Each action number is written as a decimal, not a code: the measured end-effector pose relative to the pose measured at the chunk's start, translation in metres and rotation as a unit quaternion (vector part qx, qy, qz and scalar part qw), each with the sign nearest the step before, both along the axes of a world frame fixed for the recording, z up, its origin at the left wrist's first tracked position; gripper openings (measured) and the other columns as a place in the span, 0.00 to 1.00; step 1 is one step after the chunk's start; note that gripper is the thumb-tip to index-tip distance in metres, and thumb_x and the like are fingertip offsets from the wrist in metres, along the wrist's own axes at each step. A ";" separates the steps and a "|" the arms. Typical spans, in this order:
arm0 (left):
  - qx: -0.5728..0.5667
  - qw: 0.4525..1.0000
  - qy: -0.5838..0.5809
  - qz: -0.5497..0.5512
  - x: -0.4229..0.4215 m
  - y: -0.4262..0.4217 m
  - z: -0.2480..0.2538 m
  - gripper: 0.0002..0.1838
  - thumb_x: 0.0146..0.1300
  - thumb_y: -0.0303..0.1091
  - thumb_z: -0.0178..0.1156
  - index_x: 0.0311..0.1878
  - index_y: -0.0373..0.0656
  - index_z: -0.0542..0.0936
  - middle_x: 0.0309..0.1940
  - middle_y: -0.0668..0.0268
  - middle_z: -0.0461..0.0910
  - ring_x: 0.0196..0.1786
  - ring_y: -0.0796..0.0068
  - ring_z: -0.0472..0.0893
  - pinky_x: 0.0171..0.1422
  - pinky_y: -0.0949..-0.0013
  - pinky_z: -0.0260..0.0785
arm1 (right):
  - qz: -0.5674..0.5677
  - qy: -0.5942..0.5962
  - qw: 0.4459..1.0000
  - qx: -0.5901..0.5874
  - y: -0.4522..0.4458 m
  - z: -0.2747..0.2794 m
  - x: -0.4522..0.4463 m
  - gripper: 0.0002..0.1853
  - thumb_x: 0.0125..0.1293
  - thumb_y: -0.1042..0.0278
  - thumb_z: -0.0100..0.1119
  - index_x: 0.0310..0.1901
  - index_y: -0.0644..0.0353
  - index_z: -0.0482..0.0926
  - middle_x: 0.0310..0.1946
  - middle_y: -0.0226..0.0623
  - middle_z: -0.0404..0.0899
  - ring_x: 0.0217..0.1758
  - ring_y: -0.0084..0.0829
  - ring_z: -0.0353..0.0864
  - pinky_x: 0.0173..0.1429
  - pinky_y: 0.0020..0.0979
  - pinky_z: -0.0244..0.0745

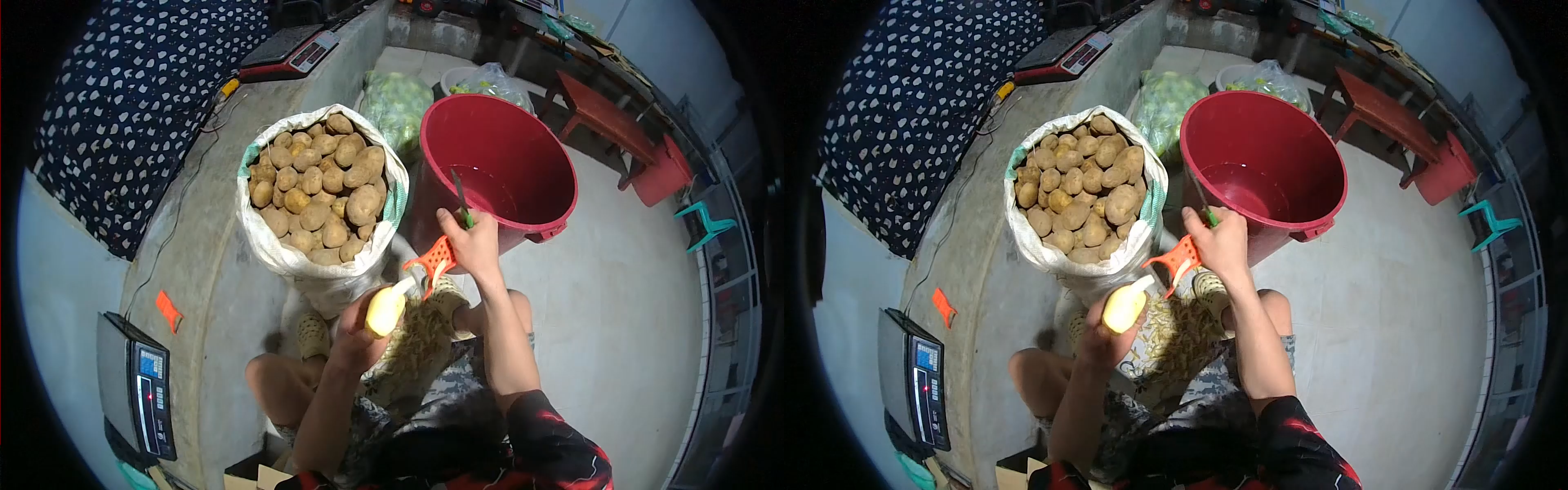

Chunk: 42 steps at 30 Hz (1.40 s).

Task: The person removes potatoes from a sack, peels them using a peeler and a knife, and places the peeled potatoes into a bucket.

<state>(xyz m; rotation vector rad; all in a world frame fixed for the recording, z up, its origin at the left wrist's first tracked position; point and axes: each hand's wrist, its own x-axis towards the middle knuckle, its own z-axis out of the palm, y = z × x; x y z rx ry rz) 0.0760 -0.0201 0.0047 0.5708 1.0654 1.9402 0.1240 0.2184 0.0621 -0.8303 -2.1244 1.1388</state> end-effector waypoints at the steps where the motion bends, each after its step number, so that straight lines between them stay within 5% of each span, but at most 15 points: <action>1: 0.062 0.996 -0.060 0.003 0.001 0.001 -0.002 0.49 0.51 0.54 0.76 0.68 0.32 0.66 0.64 0.58 0.73 0.67 0.64 0.71 0.73 0.57 0.62 | 0.013 0.025 0.998 0.061 -0.007 0.003 0.000 0.23 0.61 0.58 0.67 0.18 0.68 0.73 0.15 0.48 0.69 0.19 0.43 0.67 0.27 0.43 0.60; 3: 0.122 0.985 -0.120 0.003 0.004 0.003 -0.003 0.47 0.55 0.56 0.73 0.67 0.32 0.67 0.65 0.57 0.72 0.68 0.62 0.71 0.73 0.54 0.61 | 0.037 0.047 0.993 0.101 -0.029 0.014 0.002 0.21 0.58 0.59 0.68 0.18 0.68 0.74 0.16 0.47 0.66 0.20 0.44 0.66 0.28 0.44 0.59; 5: 0.124 0.982 -0.144 0.009 0.004 0.005 0.001 0.50 0.48 0.48 0.79 0.68 0.33 0.66 0.60 0.61 0.74 0.64 0.68 0.73 0.72 0.60 0.62 | 0.062 0.068 0.971 0.220 -0.046 0.028 0.006 0.17 0.52 0.59 0.69 0.21 0.65 0.76 0.17 0.45 0.65 0.22 0.46 0.67 0.31 0.46 0.60; 8: 0.119 0.982 -0.147 0.012 0.006 0.003 -0.005 0.50 0.47 0.48 0.79 0.69 0.35 0.65 0.62 0.60 0.73 0.64 0.67 0.73 0.72 0.60 0.62 | 0.044 0.063 0.959 0.272 -0.024 0.008 0.001 0.18 0.55 0.58 0.68 0.22 0.65 0.77 0.18 0.44 0.67 0.23 0.47 0.70 0.31 0.46 0.61; 11: 0.130 0.977 -0.169 0.010 0.005 -0.002 0.003 0.51 0.47 0.48 0.79 0.70 0.35 0.65 0.61 0.60 0.73 0.64 0.66 0.73 0.71 0.61 0.63 | -0.038 -0.001 0.999 0.029 0.005 -0.012 -0.003 0.23 0.61 0.57 0.67 0.19 0.68 0.75 0.13 0.46 0.70 0.18 0.41 0.68 0.29 0.41 0.64; 14: 0.136 0.973 -0.186 0.010 0.004 0.002 0.010 0.50 0.47 0.47 0.80 0.70 0.35 0.65 0.60 0.61 0.73 0.63 0.66 0.73 0.69 0.61 0.65 | -0.004 0.042 0.996 0.079 -0.004 -0.005 -0.004 0.23 0.62 0.58 0.68 0.17 0.68 0.74 0.10 0.45 0.68 0.15 0.38 0.64 0.27 0.40 0.62; 17: 0.138 0.973 -0.185 0.020 0.004 -0.001 0.012 0.50 0.47 0.47 0.79 0.69 0.36 0.66 0.60 0.61 0.73 0.63 0.66 0.73 0.68 0.61 0.65 | 0.017 0.039 0.999 -0.014 -0.015 0.006 -0.005 0.23 0.61 0.59 0.68 0.18 0.69 0.75 0.12 0.46 0.68 0.17 0.37 0.65 0.27 0.40 0.61; 21: 0.131 0.983 -0.131 0.018 -0.001 0.000 0.004 0.49 0.48 0.46 0.79 0.69 0.35 0.66 0.61 0.61 0.73 0.64 0.66 0.73 0.70 0.58 0.64 | 0.076 0.085 0.989 0.093 -0.039 0.014 -0.001 0.19 0.57 0.60 0.69 0.22 0.69 0.77 0.16 0.47 0.66 0.20 0.45 0.66 0.27 0.42 0.59; 23: 0.135 0.984 -0.115 0.021 -0.001 0.002 0.000 0.49 0.48 0.46 0.79 0.69 0.35 0.66 0.62 0.60 0.73 0.65 0.66 0.73 0.71 0.57 0.63 | 0.080 0.065 0.960 0.261 -0.046 0.025 0.003 0.20 0.58 0.58 0.69 0.22 0.69 0.77 0.18 0.49 0.68 0.21 0.47 0.68 0.28 0.43 0.61; 29: 0.189 0.962 -0.196 0.028 0.004 -0.004 0.009 0.49 0.49 0.45 0.78 0.70 0.32 0.65 0.62 0.59 0.74 0.66 0.65 0.73 0.75 0.57 0.59 | 0.006 0.029 0.999 -0.044 -0.003 -0.018 -0.009 0.22 0.62 0.57 0.67 0.22 0.70 0.76 0.15 0.46 0.70 0.18 0.35 0.67 0.28 0.40 0.62; 33: 0.141 0.980 -0.138 0.037 0.001 0.000 0.003 0.49 0.49 0.45 0.78 0.69 0.31 0.65 0.61 0.58 0.75 0.65 0.66 0.74 0.73 0.57 0.61 | 0.064 0.060 0.996 0.000 -0.038 0.016 -0.002 0.20 0.61 0.58 0.68 0.21 0.66 0.78 0.16 0.41 0.68 0.19 0.35 0.66 0.27 0.38 0.59; 35: 0.129 0.986 -0.096 0.047 0.002 0.003 -0.001 0.49 0.49 0.45 0.78 0.70 0.31 0.65 0.61 0.57 0.75 0.65 0.66 0.74 0.72 0.57 0.62 | 0.085 0.071 0.966 0.234 -0.044 0.024 0.001 0.20 0.60 0.57 0.68 0.20 0.65 0.78 0.16 0.42 0.68 0.20 0.41 0.66 0.27 0.39 0.59; 37: 0.172 0.976 -0.117 0.069 0.006 0.003 -0.001 0.49 0.48 0.45 0.78 0.69 0.30 0.66 0.60 0.56 0.75 0.63 0.62 0.75 0.70 0.59 0.64 | 0.055 0.084 0.967 0.235 -0.019 -0.008 -0.010 0.21 0.59 0.56 0.69 0.21 0.67 0.77 0.16 0.44 0.70 0.20 0.47 0.69 0.27 0.40 0.61; 40: 0.177 0.962 -0.210 0.002 0.004 -0.005 0.012 0.48 0.50 0.48 0.77 0.68 0.29 0.67 0.59 0.54 0.76 0.60 0.58 0.76 0.68 0.60 0.66 | -0.007 0.003 1.000 0.012 0.002 -0.016 -0.009 0.23 0.62 0.57 0.67 0.20 0.69 0.76 0.11 0.42 0.71 0.15 0.31 0.67 0.26 0.38 0.64; 42: 0.219 0.952 -0.211 -0.020 0.002 -0.005 0.016 0.43 0.56 0.48 0.72 0.67 0.30 0.68 0.59 0.54 0.76 0.58 0.57 0.76 0.66 0.60 0.67 | -0.001 0.013 1.000 0.018 0.002 -0.012 -0.008 0.23 0.63 0.57 0.67 0.20 0.69 0.76 0.11 0.41 0.70 0.15 0.28 0.65 0.25 0.37 0.63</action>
